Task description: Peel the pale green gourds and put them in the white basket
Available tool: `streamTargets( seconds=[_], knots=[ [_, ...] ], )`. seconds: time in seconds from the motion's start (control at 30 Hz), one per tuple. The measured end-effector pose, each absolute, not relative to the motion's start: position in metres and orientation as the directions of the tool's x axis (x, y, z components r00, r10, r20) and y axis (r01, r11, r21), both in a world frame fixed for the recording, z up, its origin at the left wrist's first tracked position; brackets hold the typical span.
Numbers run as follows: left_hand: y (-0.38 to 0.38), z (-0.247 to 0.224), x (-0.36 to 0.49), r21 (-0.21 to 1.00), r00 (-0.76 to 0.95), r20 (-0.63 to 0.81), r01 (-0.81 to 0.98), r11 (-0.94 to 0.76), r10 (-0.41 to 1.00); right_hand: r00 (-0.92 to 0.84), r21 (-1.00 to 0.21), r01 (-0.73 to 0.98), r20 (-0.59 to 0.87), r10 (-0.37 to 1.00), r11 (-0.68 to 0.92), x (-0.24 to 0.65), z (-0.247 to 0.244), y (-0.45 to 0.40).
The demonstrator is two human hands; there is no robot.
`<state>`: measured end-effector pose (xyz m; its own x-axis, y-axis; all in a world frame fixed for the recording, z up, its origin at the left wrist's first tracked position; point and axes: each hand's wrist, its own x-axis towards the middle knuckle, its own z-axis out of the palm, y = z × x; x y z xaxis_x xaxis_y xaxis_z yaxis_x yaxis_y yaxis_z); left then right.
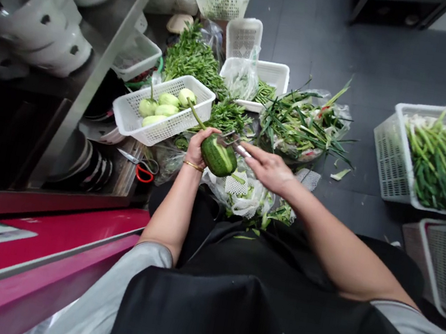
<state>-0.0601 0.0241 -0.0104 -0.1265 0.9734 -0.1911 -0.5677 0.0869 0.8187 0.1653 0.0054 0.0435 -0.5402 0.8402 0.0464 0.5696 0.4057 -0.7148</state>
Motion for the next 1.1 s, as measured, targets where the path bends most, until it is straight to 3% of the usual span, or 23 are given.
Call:
streamTargets(
  seconds=[0.1, 0.2, 0.27, 0.43, 0.53, 0.63, 0.8, 0.93, 1.1],
  knots=[
    [0.026, -0.008, -0.062, 0.807, -0.183, -0.232, -0.585, 0.084, 0.955, -0.496, -0.742, 0.576, 0.015, 0.868, 0.343, 0.171, 0.012, -0.039],
    [0.027, -0.004, -0.069, 0.764, -0.175, -0.212, -0.643, 0.052, 0.961, -0.514, -0.727, 0.648, -0.200, 0.834, 0.226, 0.205, -0.022, -0.078],
    [0.026, -0.001, -0.069, 0.746, -0.149, -0.216, -0.663, 0.064, 0.965, -0.453, -0.725, 0.676, -0.263, 0.852, 0.135, 0.219, -0.027, -0.080],
    [0.022, 0.000, -0.043, 0.728, -0.125, -0.300, -0.670, 0.142, 0.946, -0.216, -0.883, 0.464, -0.190, 0.958, -0.071, 0.170, 0.001, -0.023],
    [0.017, -0.007, -0.021, 0.695, -0.301, -0.360, -0.718, 0.039, 0.883, -0.108, -0.919, 0.393, -0.090, 0.990, -0.040, 0.132, 0.007, -0.003],
    [0.003, -0.014, -0.005, 0.671, -0.399, -0.459, -0.741, 0.017, 0.794, -0.059, -0.908, 0.416, -0.082, 0.995, -0.050, 0.118, 0.001, -0.012],
    [-0.017, -0.019, -0.010, 0.632, -0.288, -0.397, -0.775, 0.031, 0.871, -0.215, -0.876, 0.476, -0.033, 0.976, 0.075, 0.135, 0.000, -0.048],
    [-0.012, -0.014, -0.028, 0.643, -0.142, -0.340, -0.757, 0.119, 0.930, -0.384, -0.818, 0.548, -0.060, 0.922, 0.174, 0.155, 0.032, -0.045],
    [0.002, -0.008, -0.032, 0.699, -0.152, -0.270, -0.710, 0.085, 0.951, -0.505, -0.713, 0.615, -0.029, 0.863, 0.336, 0.148, 0.062, -0.017]
  ],
)
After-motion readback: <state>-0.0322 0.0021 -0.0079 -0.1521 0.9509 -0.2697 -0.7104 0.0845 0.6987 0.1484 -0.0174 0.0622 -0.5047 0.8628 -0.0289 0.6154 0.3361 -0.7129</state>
